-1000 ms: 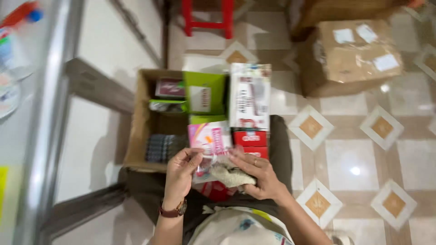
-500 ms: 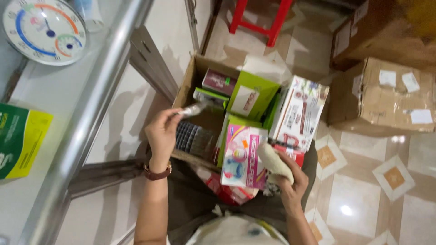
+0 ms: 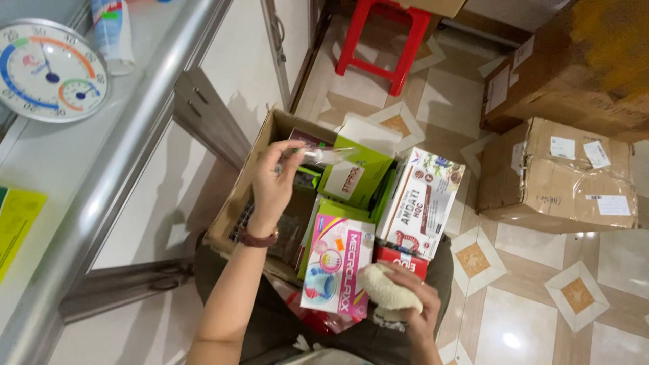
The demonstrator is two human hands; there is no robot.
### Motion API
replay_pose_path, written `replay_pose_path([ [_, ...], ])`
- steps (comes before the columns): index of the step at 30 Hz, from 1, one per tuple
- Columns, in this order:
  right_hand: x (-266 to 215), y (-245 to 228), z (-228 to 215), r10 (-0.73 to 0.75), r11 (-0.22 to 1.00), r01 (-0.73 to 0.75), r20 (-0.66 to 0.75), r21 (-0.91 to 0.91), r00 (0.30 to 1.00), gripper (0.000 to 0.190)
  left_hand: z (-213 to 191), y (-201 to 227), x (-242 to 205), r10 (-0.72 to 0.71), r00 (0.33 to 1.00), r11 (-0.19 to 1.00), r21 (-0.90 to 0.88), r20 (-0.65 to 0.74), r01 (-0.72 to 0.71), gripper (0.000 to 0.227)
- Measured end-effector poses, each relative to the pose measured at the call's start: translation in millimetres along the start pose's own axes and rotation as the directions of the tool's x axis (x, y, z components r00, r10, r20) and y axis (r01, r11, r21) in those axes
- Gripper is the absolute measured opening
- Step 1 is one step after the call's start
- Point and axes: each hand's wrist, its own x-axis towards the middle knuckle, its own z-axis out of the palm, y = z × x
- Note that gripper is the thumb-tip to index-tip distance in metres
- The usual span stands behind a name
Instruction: The person sits on the floor with an open carton of medicine boxes on their lap and wipes each medicine box with a cloth, one at a time, placing wiped boxes back into the carton and setting some boxes on the nearby counter.
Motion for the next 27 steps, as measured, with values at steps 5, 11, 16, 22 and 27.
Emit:
replay_pose_path([
  [5, -2, -17, 5, 0.014, 0.997, -0.016, -0.032, -0.073, 0.999, 0.053, 50, 6, 37, 0.107, 0.993, 0.993, 0.041, 0.046, -0.109, 0.014],
  [11, 0, -12, -4, -0.002, 0.996, -0.001, -0.033, -0.09, 0.999, 0.059, 78, 32, 68, 0.52, 0.79, 0.724, 0.322, 0.326, -0.61, 0.014],
  [16, -1, -16, -7, 0.045, 0.998, -0.049, -0.091, -0.046, 0.995, 0.058, 74, 37, 66, 0.441, 0.749, 0.727, 0.292, 0.495, -0.621, 0.007],
  [22, -7, -6, -7, 0.028, 0.998, -0.032, -0.065, -0.058, 0.998, 0.061, 37, 74, 41, 0.367, 0.754, 0.752, 0.303, 0.546, -0.585, 0.013],
  [27, 0, -15, -5, 0.003, 0.996, -0.006, -0.036, -0.088, 0.999, 0.059, 29, 84, 23, 0.356, 0.753, 0.783, 0.263, 0.553, -0.563, 0.014],
])
